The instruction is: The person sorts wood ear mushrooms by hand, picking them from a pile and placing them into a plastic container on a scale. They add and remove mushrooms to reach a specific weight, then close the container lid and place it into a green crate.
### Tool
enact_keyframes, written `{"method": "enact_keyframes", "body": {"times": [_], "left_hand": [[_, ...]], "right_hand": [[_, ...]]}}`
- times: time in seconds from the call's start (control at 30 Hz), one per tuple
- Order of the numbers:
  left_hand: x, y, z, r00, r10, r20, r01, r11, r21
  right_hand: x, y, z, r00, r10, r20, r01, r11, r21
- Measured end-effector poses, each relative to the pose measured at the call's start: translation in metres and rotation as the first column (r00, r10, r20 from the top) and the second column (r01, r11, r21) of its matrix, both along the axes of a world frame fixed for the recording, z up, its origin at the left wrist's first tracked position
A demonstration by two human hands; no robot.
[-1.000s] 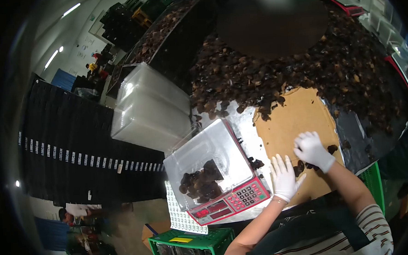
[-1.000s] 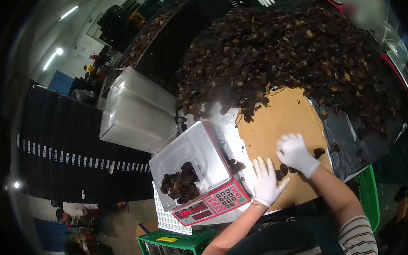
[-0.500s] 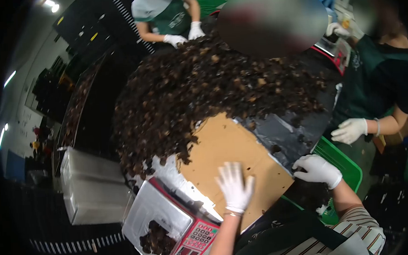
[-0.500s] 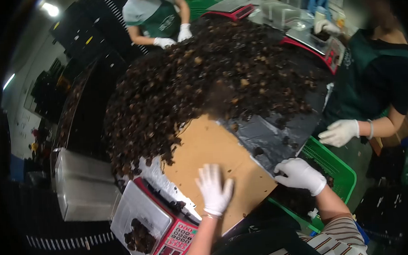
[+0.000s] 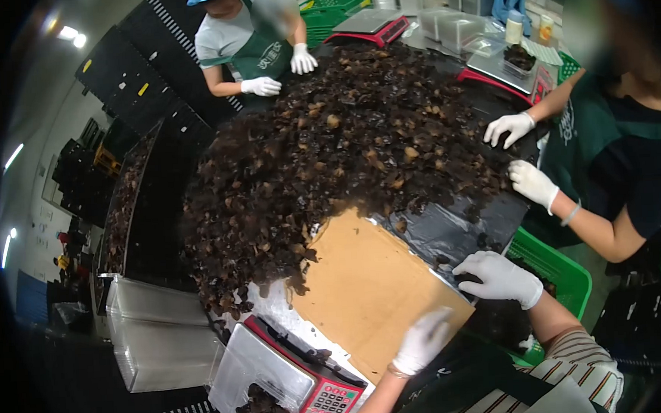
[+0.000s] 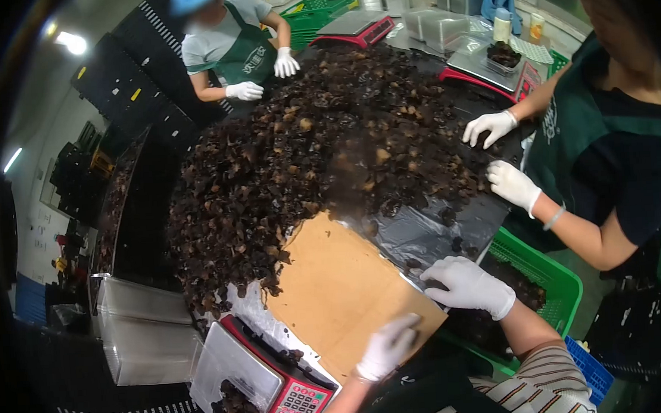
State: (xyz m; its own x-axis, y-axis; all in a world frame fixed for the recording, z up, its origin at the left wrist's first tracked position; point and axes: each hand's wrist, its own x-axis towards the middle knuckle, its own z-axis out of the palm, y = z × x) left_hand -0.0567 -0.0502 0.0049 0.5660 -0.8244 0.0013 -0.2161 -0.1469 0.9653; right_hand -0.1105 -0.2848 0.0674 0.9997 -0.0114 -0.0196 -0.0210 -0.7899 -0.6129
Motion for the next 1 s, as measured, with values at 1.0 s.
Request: {"method": "enact_keyframes", "body": {"times": [1.0], "left_hand": [[0.058,0.036,-0.040,0.712,0.179,0.679,-0.566,0.718,0.404]], "right_hand": [[0.469,0.192,-0.051,0.849,0.524,0.071,-0.508,0.846,-0.163]]}}
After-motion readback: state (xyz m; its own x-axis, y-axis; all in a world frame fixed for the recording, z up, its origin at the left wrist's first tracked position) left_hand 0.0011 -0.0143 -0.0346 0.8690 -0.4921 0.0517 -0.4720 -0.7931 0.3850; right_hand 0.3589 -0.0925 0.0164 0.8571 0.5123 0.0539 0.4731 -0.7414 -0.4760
